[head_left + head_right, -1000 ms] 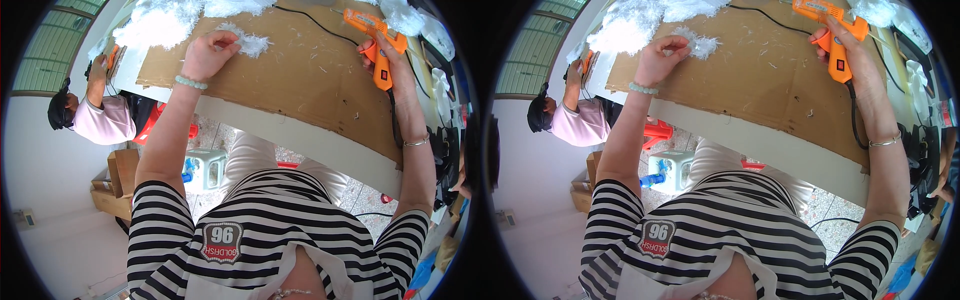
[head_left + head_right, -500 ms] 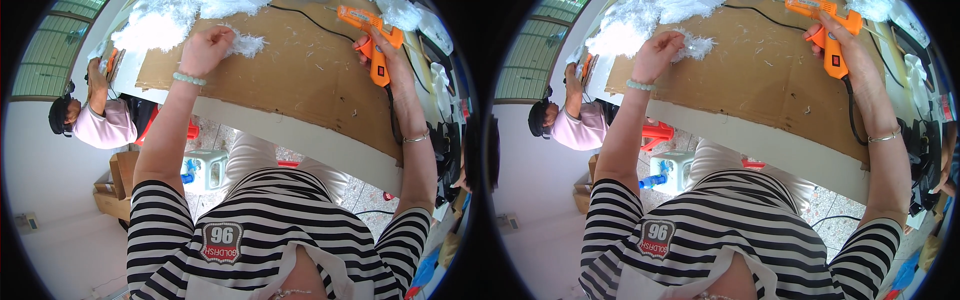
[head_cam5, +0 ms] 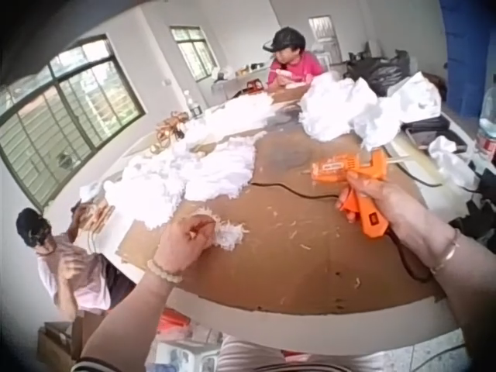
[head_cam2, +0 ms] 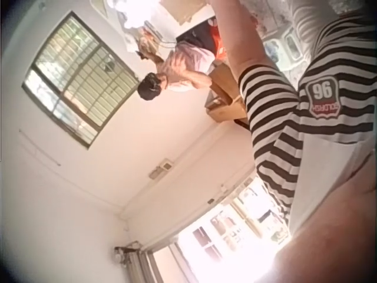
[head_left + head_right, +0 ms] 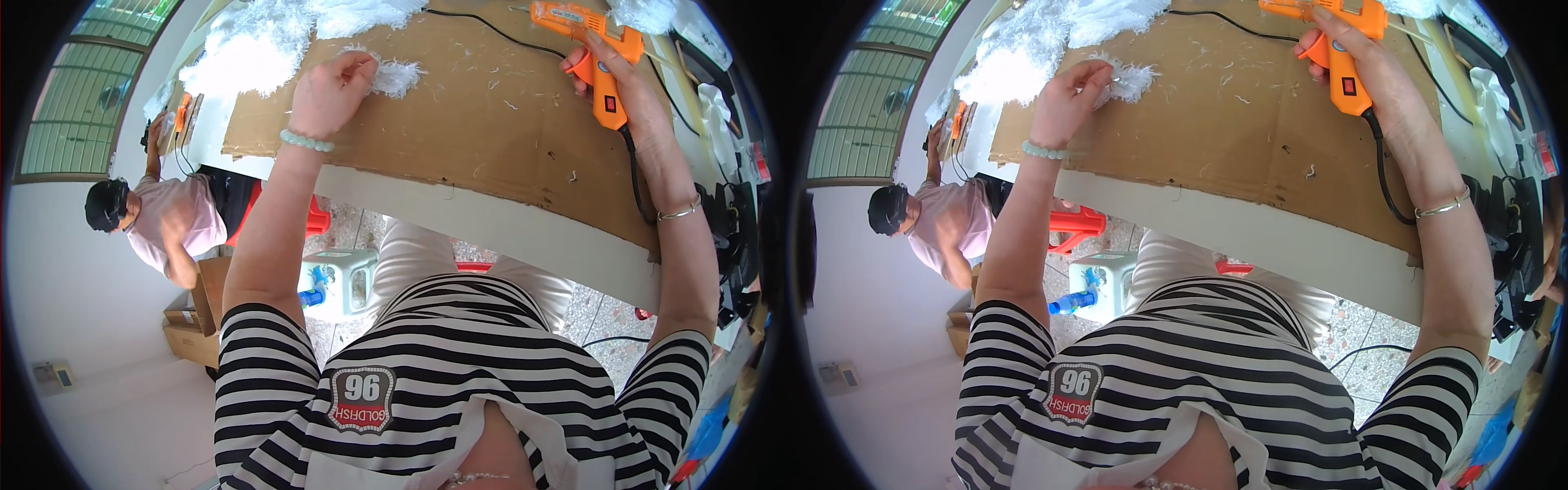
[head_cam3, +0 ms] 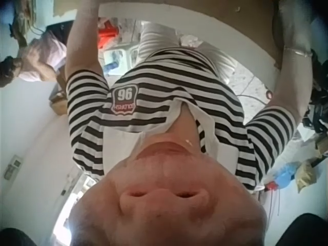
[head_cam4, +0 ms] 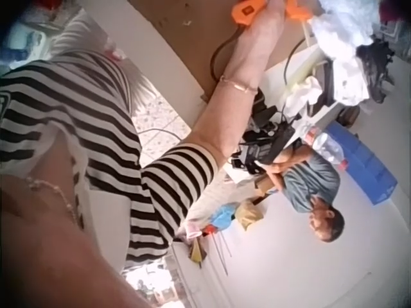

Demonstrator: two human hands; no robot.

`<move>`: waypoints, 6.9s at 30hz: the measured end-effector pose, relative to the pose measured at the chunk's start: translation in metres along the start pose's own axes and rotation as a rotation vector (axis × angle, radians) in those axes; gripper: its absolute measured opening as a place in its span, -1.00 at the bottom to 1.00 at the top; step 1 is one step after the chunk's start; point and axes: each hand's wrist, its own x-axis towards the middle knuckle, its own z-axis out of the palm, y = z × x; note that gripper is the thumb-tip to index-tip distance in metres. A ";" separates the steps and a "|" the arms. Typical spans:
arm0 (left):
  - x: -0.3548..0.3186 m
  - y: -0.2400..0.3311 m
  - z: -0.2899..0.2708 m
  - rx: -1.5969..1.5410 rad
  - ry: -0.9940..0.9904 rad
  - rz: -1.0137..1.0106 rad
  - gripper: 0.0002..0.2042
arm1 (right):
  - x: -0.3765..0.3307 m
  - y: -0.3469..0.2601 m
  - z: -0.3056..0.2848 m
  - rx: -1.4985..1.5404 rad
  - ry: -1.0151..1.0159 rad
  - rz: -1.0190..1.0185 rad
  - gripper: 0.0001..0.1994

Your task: Using a hot glue gun to attach synthetic stuffing material to cardboard.

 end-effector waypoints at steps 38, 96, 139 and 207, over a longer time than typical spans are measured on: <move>-0.030 -0.034 -0.040 -0.459 0.272 -0.227 -0.62 | -0.002 -0.006 0.009 -0.009 -0.007 -0.021 -0.54; -0.012 -0.013 -0.013 0.041 0.362 0.063 -0.92 | -0.005 -0.009 0.011 -0.057 0.040 0.012 -0.55; 0.034 -0.039 -0.020 -0.184 -0.066 0.087 -0.57 | -0.002 -0.009 0.009 -0.024 -0.014 0.020 -0.54; 0.096 -0.075 -0.226 -0.629 0.887 -0.083 -0.69 | -0.001 -0.007 0.006 0.058 -0.021 0.024 -0.63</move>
